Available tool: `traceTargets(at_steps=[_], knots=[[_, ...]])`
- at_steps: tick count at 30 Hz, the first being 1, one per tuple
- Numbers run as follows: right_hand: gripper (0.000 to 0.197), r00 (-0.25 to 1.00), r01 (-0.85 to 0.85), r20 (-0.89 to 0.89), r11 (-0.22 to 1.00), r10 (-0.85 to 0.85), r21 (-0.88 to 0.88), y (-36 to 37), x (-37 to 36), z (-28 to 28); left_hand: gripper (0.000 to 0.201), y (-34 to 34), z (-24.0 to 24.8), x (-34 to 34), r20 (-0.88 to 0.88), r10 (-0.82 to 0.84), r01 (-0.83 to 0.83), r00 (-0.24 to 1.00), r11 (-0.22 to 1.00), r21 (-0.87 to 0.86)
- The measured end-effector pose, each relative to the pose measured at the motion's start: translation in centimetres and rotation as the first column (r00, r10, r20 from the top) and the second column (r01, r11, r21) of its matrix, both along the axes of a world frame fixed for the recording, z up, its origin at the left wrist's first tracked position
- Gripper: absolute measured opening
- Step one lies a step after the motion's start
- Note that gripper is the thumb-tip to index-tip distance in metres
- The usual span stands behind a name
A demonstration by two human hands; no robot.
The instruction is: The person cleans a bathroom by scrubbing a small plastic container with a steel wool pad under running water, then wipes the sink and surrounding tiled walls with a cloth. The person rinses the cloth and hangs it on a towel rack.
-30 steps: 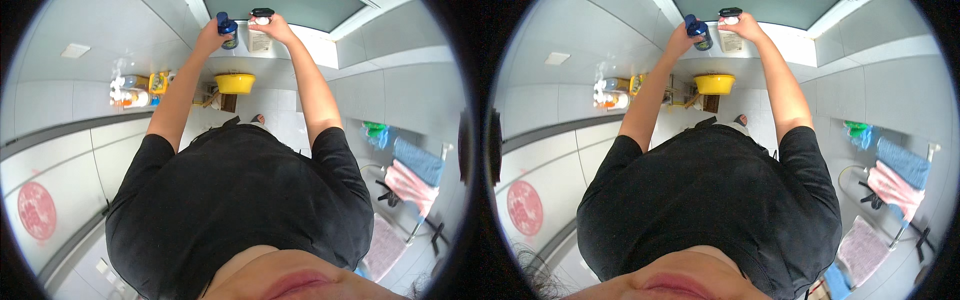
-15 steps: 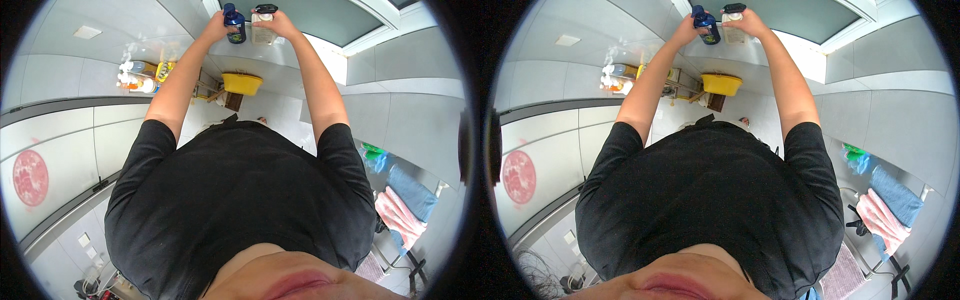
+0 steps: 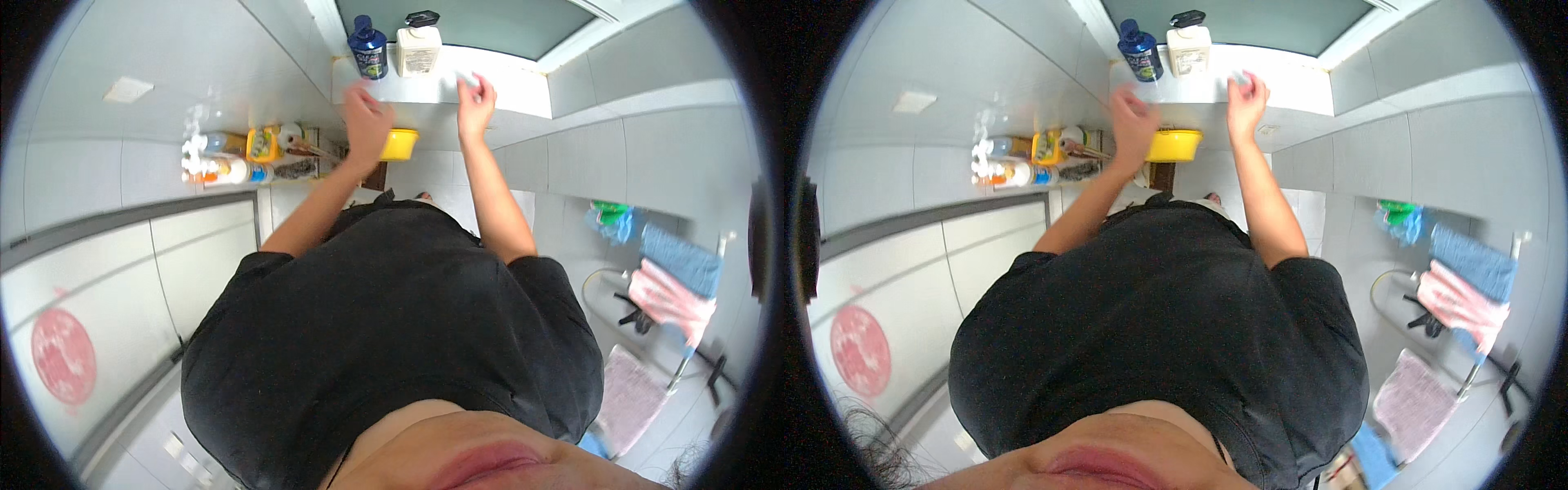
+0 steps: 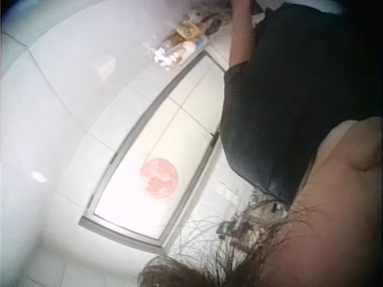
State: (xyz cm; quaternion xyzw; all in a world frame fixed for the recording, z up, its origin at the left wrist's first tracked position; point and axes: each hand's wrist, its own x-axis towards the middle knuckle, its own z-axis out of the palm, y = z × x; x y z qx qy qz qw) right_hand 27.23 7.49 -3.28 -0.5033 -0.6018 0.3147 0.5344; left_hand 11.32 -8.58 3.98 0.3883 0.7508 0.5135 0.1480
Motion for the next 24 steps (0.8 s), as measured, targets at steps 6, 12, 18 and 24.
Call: traceTargets(at_steps=[6,12,18,24], knots=[[0.06,0.953,0.162,-0.168,0.894,-0.251,-0.418,-13.3,10.7,-8.5,0.043,-4.6,-4.5,7.8,0.433,-0.782,0.812,0.448,0.559,0.17],[0.098,0.984,0.012,-0.082,0.518,-0.158,-0.856,-33.3,15.2,-6.0,0.081,-10.9,-9.3,11.8,0.113,-0.991,0.994,0.077,0.068,-0.086],[0.06,0.702,0.374,-0.112,0.498,-0.703,-0.782,-58.3,17.6,-7.0,0.038,-24.7,-8.8,20.9,0.455,-0.696,0.79,-0.556,-0.612,0.029],[0.048,0.518,0.287,-0.206,0.396,-0.83,-0.872,-84.1,15.6,-4.3,0.03,-42.1,-8.4,28.0,0.39,-0.334,0.291,-0.858,-0.942,-0.167]])
